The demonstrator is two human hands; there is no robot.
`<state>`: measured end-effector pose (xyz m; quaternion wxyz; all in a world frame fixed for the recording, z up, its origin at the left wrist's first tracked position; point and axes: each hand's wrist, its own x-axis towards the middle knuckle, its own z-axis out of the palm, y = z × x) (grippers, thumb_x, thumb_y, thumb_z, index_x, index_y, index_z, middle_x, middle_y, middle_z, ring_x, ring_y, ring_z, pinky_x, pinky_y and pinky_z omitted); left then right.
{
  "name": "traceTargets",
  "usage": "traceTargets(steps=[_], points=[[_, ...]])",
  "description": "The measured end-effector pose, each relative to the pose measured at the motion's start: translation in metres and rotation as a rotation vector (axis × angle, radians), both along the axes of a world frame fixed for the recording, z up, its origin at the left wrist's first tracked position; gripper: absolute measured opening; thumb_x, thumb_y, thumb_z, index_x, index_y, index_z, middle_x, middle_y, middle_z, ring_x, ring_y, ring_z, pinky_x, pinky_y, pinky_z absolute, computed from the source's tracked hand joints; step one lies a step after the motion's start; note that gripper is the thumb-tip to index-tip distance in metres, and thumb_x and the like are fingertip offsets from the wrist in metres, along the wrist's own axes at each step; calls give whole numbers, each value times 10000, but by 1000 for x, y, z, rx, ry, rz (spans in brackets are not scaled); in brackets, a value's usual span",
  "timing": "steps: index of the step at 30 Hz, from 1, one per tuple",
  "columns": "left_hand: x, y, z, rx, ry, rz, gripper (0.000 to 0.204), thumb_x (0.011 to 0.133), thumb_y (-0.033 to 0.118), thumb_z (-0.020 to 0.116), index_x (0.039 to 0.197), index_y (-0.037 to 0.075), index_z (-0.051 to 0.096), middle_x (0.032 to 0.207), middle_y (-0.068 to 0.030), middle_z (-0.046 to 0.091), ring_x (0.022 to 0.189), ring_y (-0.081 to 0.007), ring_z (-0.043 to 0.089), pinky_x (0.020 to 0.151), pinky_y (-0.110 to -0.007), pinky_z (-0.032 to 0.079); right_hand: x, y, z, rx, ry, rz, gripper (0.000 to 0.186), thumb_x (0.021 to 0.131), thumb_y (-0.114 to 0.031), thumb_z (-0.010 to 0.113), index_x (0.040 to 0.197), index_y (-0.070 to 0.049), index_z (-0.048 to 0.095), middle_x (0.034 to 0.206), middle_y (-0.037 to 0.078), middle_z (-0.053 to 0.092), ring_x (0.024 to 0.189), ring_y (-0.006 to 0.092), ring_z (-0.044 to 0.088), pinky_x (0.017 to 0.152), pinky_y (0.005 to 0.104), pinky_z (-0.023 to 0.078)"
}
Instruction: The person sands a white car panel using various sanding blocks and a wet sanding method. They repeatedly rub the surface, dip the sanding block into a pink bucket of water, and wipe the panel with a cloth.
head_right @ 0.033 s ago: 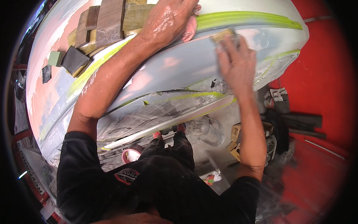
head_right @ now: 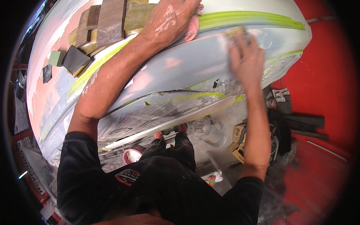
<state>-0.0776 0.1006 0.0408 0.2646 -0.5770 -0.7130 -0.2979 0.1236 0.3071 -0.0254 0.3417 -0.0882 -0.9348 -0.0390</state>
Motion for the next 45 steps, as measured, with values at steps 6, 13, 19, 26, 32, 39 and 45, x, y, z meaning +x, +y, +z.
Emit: traceTargets(steps=[6, 13, 19, 26, 32, 39, 45], points=[[-2, -1, 0, -6, 52, 53, 164, 835, 117, 638, 953, 44, 551, 841, -171, 612, 816, -362, 617, 720, -469, 507, -15, -2, 14, -331, -15, -229, 401, 952, -348, 660, 1276, -123, 734, 1193, 361, 656, 1008, 504, 684, 871, 553, 553], [-4, 5, -10, 77, 113, 20, 207, 790, 147, 693, 925, 61, 562, 814, -134, 627, 780, -323, 640, 657, -449, 534, -3, -3, 7, -144, 28, -60, 432, 923, -339, 701, 1291, -113, 718, 1225, 300, 651, 1025, 474, 643, 904, 514, 498], [-3, 2, -4, 74, 96, 22, 185, 832, 149, 685, 947, 59, 571, 825, -129, 633, 784, -328, 639, 679, -451, 530, -11, -27, 4, -189, 4, -186, 416, 930, -330, 679, 1287, -120, 717, 1213, 319, 643, 974, 478, 655, 887, 522, 500], [-1, 6, -7, 41, 102, 11, 184, 855, 154, 669, 988, 59, 582, 836, -136, 633, 791, -329, 640, 682, -459, 523, 6, 35, 2, -197, 9, -145, 433, 932, -389, 687, 1303, -168, 723, 1295, 324, 631, 984, 487, 660, 915, 533, 533], [-4, 4, -8, -1, 111, 63, 176, 855, 145, 662, 984, 59, 578, 845, -136, 630, 790, -332, 637, 680, -458, 520, -12, -25, 10, -270, 14, -188, 411, 938, -383, 674, 1273, -151, 734, 1212, 328, 661, 997, 520, 653, 852, 539, 533], [2, 4, -6, 49, 106, 16, 184, 845, 151, 665, 973, 61, 567, 830, -128, 622, 777, -327, 634, 677, -458, 525, -4, 25, 3, -262, 37, -117, 402, 921, -356, 695, 1264, -151, 745, 1340, 308, 597, 1015, 481, 625, 888, 521, 498], [-3, 2, -5, 55, 121, 42, 186, 841, 152, 666, 975, 64, 571, 810, -117, 619, 771, -325, 635, 663, -458, 525, -9, -62, 11, -325, -36, -191, 407, 923, -334, 700, 1273, -129, 737, 1315, 316, 621, 1069, 487, 627, 907, 523, 502]])
